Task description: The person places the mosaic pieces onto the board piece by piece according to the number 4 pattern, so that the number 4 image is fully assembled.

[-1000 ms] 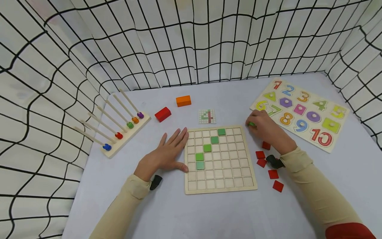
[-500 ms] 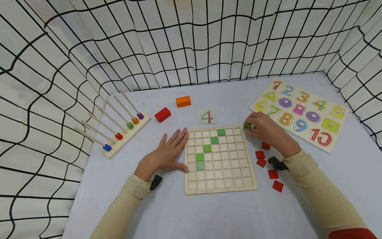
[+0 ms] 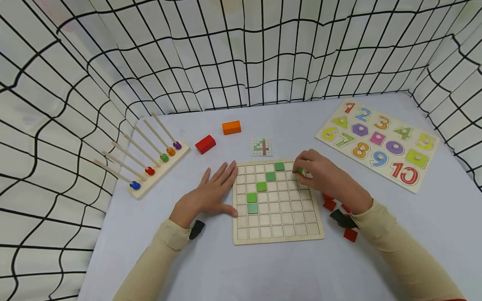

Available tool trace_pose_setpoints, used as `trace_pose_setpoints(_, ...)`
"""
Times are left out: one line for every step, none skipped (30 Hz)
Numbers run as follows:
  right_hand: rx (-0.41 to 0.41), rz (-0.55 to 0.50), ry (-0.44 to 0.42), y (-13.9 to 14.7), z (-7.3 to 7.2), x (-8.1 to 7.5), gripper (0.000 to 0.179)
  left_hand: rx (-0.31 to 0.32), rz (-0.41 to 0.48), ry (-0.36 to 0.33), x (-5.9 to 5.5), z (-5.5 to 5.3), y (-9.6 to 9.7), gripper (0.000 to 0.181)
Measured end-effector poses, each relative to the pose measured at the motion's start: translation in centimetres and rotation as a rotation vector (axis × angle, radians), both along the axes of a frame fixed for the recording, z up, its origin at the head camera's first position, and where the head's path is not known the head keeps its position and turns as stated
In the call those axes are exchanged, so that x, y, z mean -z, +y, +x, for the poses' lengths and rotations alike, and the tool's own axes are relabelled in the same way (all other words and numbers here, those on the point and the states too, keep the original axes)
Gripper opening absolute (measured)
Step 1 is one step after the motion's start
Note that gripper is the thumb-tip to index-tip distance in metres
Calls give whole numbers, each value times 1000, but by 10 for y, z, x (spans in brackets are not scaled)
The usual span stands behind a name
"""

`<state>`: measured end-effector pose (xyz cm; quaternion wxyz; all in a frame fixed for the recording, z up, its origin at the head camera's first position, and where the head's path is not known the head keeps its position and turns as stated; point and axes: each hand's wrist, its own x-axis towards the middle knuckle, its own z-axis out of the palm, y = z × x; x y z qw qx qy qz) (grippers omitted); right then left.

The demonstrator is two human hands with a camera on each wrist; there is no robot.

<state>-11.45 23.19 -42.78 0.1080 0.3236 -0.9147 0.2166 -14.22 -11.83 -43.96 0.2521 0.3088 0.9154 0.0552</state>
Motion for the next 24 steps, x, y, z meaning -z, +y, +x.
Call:
trace_pose_setpoints(-12, -4, 14, -2, 2, 0, 18, 0, 1, -1, 0, 0, 0, 135)
trace_pose_setpoints(-24, -7, 23, -5, 3, 1, 18, -1, 2, -3, 0, 0, 0, 135)
trace_pose_setpoints(-38, -9, 30, -8, 5, 1, 18, 0, 3, -4, 0, 0, 0, 135)
trace_pose_setpoints(-50, -8, 35, -11, 7, 1, 18, 0, 4, -6, 0, 0, 0, 135)
trace_pose_setpoints(-66, -9, 38, -13, 8, 1, 18, 0, 4, -7, 0, 0, 0, 135)
trace_pose_setpoints(-78, -10, 38, -16, 10, 2, 19, 1, 4, -8, 1, -1, 0, 135)
trace_pose_setpoints(-89, -12, 38, -19, 11, 3, 19, 1, 5, -8, 1, -1, -1, 135)
trace_pose_setpoints(-103, -13, 47, -21, 12, 3, 20, 0, 7, -8, 2, -1, -1, 135)
trace_pose_setpoints(-117, -16, 57, -24, 14, 4, 21, 0, 8, -6, 2, -2, -1, 135)
trace_pose_setpoints(-131, -21, 69, -27, 15, 4, 22, -1, 9, -4, 3, -2, -1, 135)
trace_pose_setpoints(-145, -27, 81, -30, 16, 5, 23, -2, 9, -2, 3, -3, -1, 135)
trace_pose_setpoints(-156, -33, 96, -34, 17, 6, 24, -4, 12, -1, 4, -4, -1, 135)
trace_pose_setpoints(-170, -35, 114, -37, 18, 8, 24, -6, 13, -2, 4, -4, -1, 135)
trace_pose_setpoints(-182, -32, 126, -41, 20, 9, 24, -7, 14, -2, 4, -4, -1, 135)
trace_pose_setpoints(-193, -29, 135, -45, 21, 10, 23, -7, 14, -2, 4, -4, 0, 135)
trace_pose_setpoints(-201, -24, 136, -48, 23, 11, 22, -8, 14, -2, 4, -4, 0, 135)
trace_pose_setpoints(-207, -18, 129, -52, 25, 13, 21, -8, 14, -3, 3, -3, 0, 135)
trace_pose_setpoints(-213, -12, 116, -56, 26, 14, 19, -9, 15, -3, 3, -3, 0, 135)
trace_pose_setpoints(-218, -2, 97, -59, 28, 15, 17, -9, 13, -3, 3, -3, 0, 135)
trace_pose_setpoints(-223, 6, 76, -62, 29, 15, 15, -9, 13, -2, 3, -3, 1, 135)
trace_pose_setpoints(-228, 12, 56, -66, 30, 16, 13, -10, 10, -2, 3, -3, 1, 135)
trace_pose_setpoints(-231, 21, 44, -69, 31, 17, 12, -10, 9, -2, 3, -2, 1, 135)
trace_pose_setpoints(-235, 30, 39, -72, 32, 17, 11, -10, 9, -1, 3, -3, 1, 135)
trace_pose_setpoints(-242, 40, 43, -74, 32, 18, 10, -10, 9, 0, 4, -3, 0, 135)
